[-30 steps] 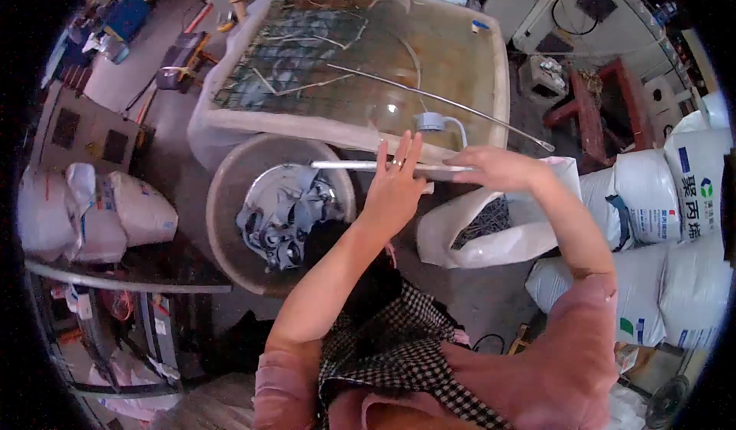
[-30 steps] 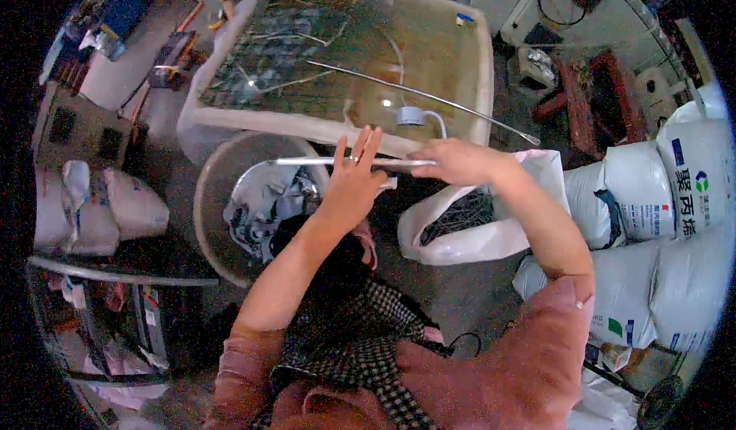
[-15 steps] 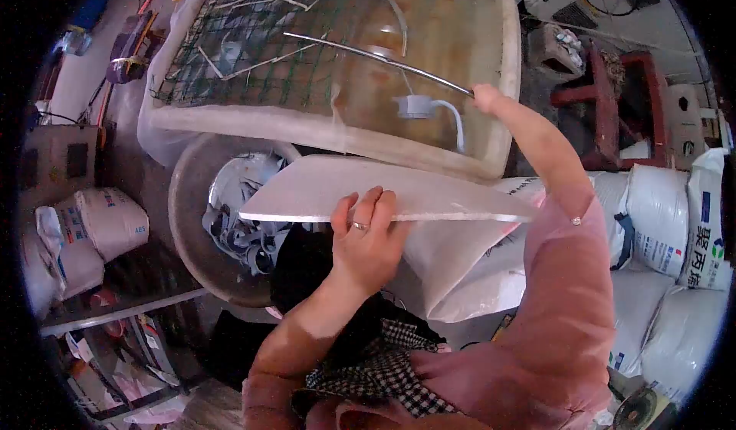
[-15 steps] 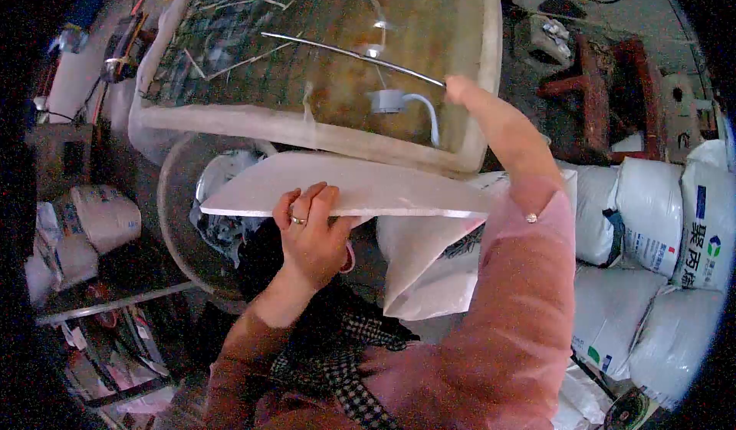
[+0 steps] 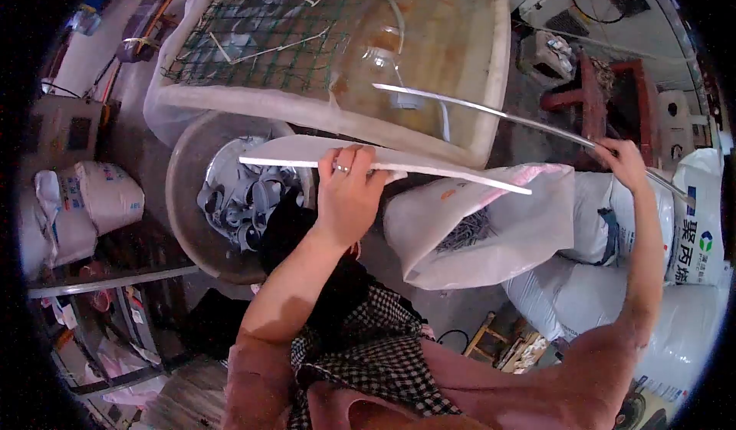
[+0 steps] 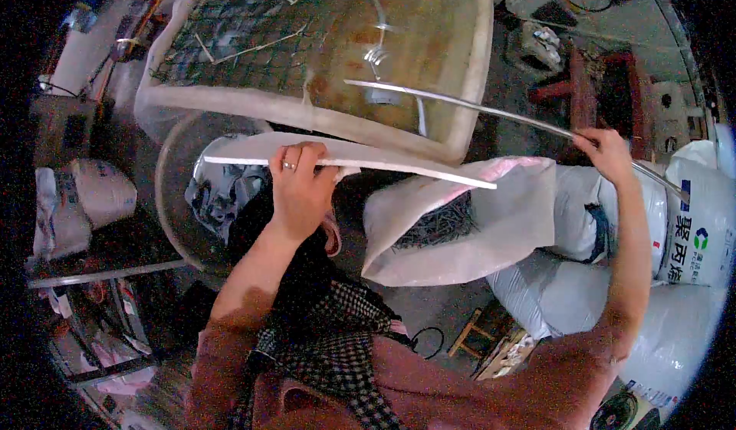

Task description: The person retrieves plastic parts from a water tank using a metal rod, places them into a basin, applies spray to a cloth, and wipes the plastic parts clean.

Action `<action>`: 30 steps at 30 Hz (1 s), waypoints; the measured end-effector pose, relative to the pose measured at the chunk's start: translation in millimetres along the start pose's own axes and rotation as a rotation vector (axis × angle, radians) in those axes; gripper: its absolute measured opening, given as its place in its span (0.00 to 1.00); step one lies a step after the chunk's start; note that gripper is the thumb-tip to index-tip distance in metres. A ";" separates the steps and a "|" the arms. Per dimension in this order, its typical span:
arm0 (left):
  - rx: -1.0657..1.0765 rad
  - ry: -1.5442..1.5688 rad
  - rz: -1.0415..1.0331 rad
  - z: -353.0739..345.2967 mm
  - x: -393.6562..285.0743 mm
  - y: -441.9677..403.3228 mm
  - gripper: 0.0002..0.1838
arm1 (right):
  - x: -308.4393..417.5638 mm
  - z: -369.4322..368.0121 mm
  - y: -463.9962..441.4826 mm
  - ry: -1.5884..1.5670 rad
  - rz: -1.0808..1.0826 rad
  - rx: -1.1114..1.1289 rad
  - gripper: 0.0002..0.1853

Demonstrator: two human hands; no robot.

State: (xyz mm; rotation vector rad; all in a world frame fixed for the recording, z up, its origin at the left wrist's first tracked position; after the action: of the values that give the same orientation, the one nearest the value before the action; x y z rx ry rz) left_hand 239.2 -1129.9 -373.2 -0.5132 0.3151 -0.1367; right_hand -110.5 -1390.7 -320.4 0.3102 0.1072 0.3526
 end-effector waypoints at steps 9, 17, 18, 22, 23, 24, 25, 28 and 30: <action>-0.044 0.006 -0.061 5.3 -2.9 11.7 0.07 | 2.8 -19.5 39.2 0.220 -0.048 -0.019 0.16; -0.008 0.031 -0.046 5.0 1.1 12.5 0.07 | 35.6 -53.4 13.1 0.092 -0.113 0.011 0.18; -0.017 0.014 -0.030 6.1 3.1 12.4 0.07 | 44.9 -54.6 5.4 0.060 -0.106 0.033 0.18; -0.033 0.020 -0.011 7.1 6.2 11.8 0.07 | 79.7 -65.3 -29.9 -0.037 -0.037 0.074 0.20; -0.031 0.033 -0.018 6.6 6.2 10.3 0.07 | 89.8 -72.0 -45.6 -0.038 0.012 0.078 0.20; -0.025 0.051 -0.027 6.9 5.1 10.4 0.07 | 100.0 -74.6 -56.9 -0.040 0.056 0.087 0.20; -0.023 0.053 -0.020 7.3 5.5 11.1 0.07 | 117.7 -70.8 -61.3 0.008 0.037 0.111 0.20; -0.015 0.047 -0.016 4.8 4.7 13.2 0.07 | 131.2 -63.7 -70.7 0.056 0.061 0.110 0.20; 0.017 0.037 -0.011 3.1 6.7 13.7 0.06 | 121.2 -54.0 -65.2 0.041 0.077 0.110 0.19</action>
State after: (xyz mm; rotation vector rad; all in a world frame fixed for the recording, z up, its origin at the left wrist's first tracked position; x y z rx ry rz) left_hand 247.2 -1118.1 -379.3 -0.4962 0.3471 -0.1600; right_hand 15.1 -1390.7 -398.2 0.4164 0.1552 0.4306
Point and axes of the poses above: each hand's wrist, its own y-axis away from the middle knuckle, its own z-axis out of the back of the hand, x = y × z, the point moved 10 cm from there along -y, towards the middle knuckle, and after that the axes turned 5 degrees about -z, right-handed, at the moved point
